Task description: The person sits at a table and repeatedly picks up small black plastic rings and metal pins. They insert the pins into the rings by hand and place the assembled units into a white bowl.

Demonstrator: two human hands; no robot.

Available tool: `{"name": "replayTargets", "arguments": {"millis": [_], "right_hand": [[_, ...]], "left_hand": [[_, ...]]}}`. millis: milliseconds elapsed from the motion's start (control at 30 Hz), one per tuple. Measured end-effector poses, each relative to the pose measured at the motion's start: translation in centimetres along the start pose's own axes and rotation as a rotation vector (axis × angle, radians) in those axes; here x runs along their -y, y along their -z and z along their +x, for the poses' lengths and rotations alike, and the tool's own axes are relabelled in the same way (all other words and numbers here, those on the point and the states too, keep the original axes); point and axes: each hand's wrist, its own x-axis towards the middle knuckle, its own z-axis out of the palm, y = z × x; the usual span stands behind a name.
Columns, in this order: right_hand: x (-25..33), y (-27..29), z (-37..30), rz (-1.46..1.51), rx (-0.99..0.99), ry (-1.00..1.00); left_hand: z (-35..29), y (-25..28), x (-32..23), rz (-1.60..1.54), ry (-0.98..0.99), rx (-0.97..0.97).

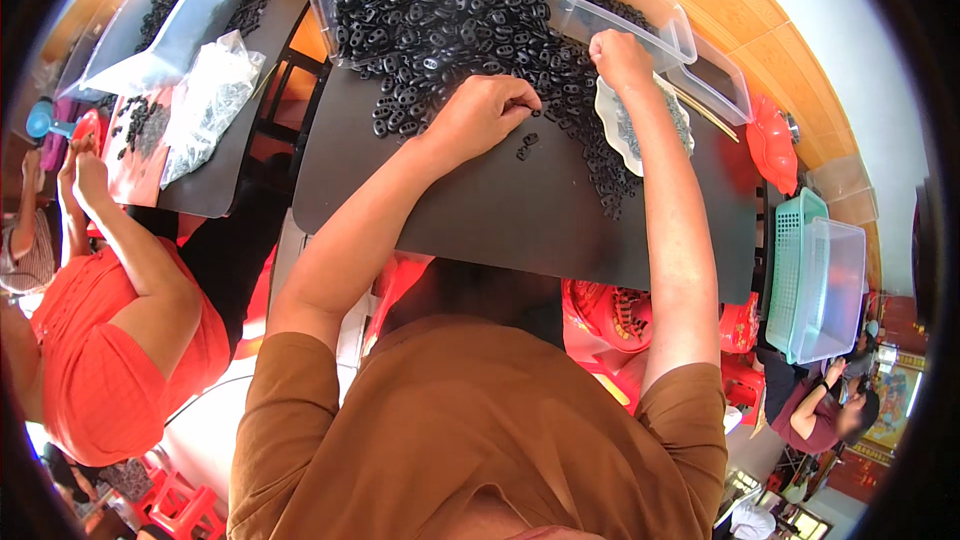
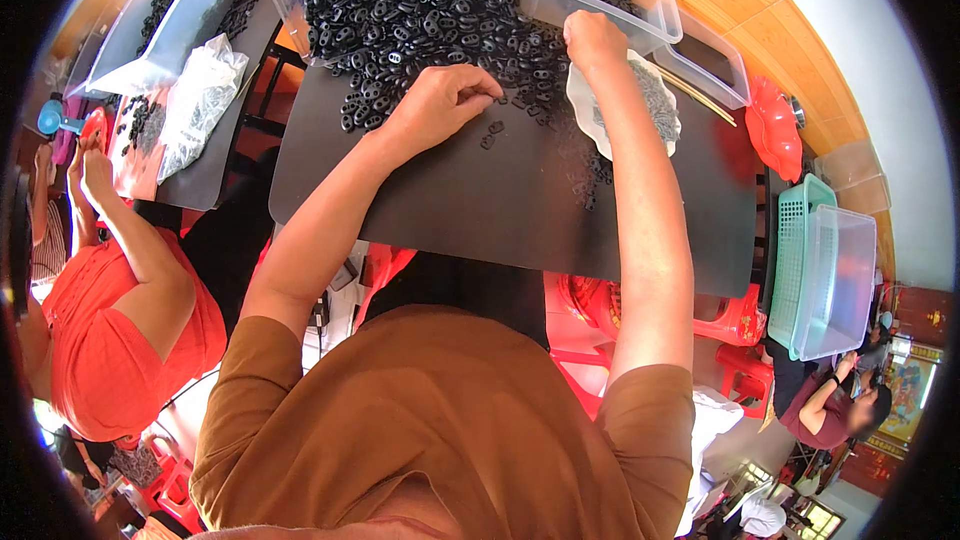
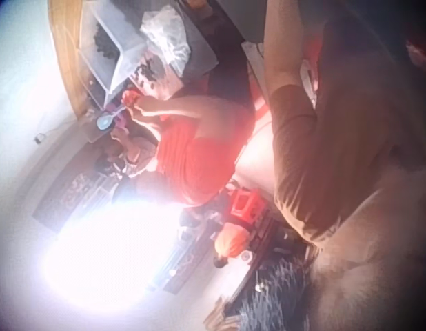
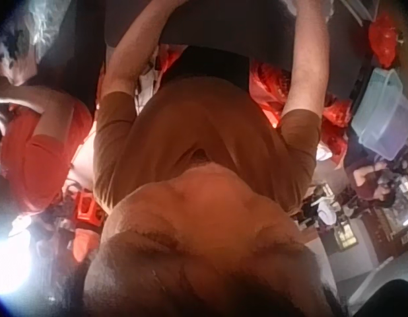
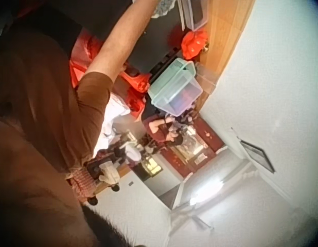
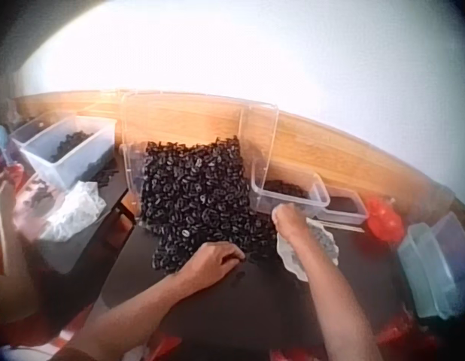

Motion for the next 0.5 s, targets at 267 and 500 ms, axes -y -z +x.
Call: {"name": "replayTargets", "arguments": {"millis": [267,500], "right_hand": [[-1.2,0.1,-1.1,0.164,-0.153,0.105],[-2.6,1.6,-5.3,0.866,-0.070,0.033]], "left_hand": [[0.1,-0.1,0.3,-0.031,0.041,0.003],[0.1,-0.2,-0.7,-0.142,0.165,0.009]]}}
